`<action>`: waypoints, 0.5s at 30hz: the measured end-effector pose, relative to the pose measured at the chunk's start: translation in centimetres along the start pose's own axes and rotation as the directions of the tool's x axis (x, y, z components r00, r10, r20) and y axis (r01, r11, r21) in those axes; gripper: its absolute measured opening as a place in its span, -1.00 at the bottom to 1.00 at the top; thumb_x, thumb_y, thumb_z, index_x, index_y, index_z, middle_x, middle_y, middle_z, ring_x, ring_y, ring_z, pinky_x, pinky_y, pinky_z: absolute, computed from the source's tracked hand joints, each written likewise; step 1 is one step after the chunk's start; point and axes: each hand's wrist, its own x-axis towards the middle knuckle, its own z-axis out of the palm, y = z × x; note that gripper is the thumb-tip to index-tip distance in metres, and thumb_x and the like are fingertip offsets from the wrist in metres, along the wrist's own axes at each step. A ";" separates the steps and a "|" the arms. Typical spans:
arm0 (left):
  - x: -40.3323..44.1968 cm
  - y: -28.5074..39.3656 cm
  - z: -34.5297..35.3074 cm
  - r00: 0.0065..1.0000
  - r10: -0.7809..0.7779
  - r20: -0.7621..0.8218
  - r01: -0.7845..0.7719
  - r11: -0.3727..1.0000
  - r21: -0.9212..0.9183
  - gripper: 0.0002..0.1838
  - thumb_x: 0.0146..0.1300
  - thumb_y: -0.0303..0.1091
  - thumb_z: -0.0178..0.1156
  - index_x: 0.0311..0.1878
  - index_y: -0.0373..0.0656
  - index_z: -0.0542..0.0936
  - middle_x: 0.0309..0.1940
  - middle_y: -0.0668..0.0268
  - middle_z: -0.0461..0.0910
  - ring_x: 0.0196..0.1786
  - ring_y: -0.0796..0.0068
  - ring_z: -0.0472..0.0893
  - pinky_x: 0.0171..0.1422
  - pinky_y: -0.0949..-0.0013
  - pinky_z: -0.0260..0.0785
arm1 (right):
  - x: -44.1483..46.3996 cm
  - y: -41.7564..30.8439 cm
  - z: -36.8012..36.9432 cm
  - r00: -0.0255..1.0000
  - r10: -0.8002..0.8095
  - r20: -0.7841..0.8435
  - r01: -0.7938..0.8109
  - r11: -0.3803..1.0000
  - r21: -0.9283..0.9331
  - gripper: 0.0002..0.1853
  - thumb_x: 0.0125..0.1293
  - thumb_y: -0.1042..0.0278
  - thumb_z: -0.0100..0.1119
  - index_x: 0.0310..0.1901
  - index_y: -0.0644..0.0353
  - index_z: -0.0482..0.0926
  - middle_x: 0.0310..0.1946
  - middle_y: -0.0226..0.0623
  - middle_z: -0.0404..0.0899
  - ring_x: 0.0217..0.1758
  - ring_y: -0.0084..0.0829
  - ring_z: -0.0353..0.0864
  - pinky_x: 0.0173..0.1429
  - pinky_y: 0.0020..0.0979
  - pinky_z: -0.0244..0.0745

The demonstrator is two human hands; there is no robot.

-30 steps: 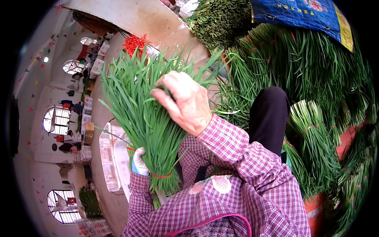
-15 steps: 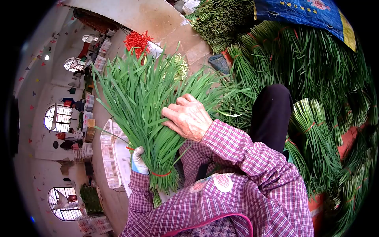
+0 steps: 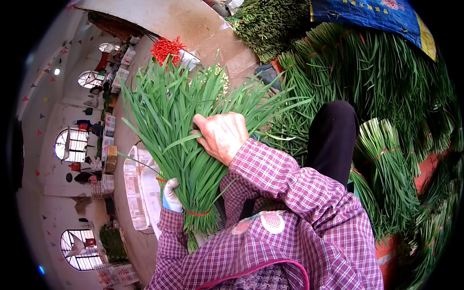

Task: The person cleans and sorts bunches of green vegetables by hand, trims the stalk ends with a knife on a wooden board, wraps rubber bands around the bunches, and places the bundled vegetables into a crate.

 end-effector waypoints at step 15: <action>-0.1 -0.2 1.0 1.000 0.001 -0.027 0.001 0.998 0.056 -0.43 0.06 -0.50 0.21 0.21 -0.35 0.41 0.06 0.03 0.58 0.04 0.09 0.63 0.18 -0.01 0.53 | 0.7 0.4 -0.5 1.000 -0.010 -0.028 0.012 0.996 0.087 -0.66 0.05 0.18 0.36 -0.20 0.10 0.46 -0.34 -0.28 0.52 -0.21 -0.18 0.59 -0.25 -0.16 0.45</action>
